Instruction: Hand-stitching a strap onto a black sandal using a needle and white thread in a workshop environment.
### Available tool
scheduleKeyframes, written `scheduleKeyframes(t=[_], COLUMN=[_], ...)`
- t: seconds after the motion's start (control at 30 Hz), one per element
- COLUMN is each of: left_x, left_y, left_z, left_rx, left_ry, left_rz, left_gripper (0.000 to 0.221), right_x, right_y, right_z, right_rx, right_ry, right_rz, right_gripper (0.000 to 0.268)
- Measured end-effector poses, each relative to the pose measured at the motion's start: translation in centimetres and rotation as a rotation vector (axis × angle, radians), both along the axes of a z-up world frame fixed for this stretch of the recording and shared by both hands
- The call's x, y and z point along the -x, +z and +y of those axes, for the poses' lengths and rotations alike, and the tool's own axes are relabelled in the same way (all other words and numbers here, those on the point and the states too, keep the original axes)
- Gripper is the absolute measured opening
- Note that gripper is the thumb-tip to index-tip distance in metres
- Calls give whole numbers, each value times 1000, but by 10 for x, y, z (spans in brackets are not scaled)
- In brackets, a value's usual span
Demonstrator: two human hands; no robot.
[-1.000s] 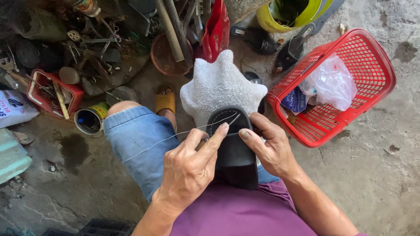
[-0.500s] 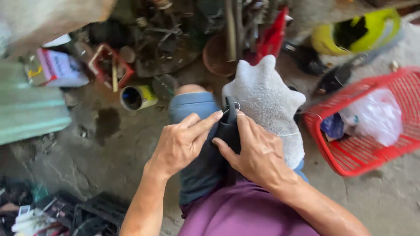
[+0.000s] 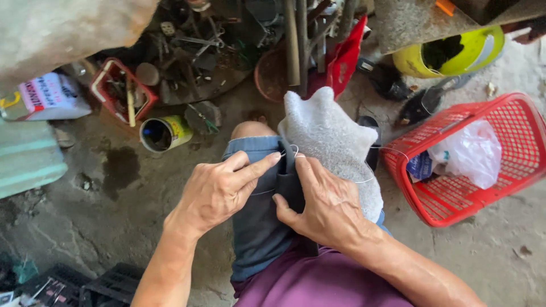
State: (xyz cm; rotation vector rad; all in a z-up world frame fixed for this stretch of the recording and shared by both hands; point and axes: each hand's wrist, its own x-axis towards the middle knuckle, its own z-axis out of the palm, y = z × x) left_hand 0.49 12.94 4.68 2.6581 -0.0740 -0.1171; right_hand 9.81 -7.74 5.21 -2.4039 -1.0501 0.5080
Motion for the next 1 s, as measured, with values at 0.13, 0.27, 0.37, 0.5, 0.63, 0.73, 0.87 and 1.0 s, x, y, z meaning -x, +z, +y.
scheduleKeyframes(t=[0.13, 0.27, 0.37, 0.5, 0.63, 0.73, 0.87, 1.0], left_x=[-15, -29, -35, -29, -13, -3, -17, -30], left_y=[11, 7, -1, -4, -7, -26, -30, -35], left_z=[4, 9, 10, 16, 5, -18, -45, -57], left_rx=[-53, -25, 27, 154, 149, -105, -43, 31], left_ry=[-52, -96, -87, -62, -44, 134, 224, 321], left_rz=[27, 37, 0, -60, -93, -193, -286, -350], left_gripper=[53, 50, 42, 37, 37, 29, 27, 14], right_x=[-4, -5, -6, -9, -39, -75, -91, -67], right_y=[0, -5, -7, -4, -9, -30, -39, -32], right_z=[1, 0, 2, 0, -36, -81, -92, -44], right_rx=[-21, -45, -52, -1, -61, -319, -129, -392], right_ry=[21, 40, 49, 49, 14, -245, -259, -20], right_rz=[-8, -36, -59, 45, 257, 170, -311, -268], right_gripper=[68, 72, 71, 74, 72, 21, 17, 43])
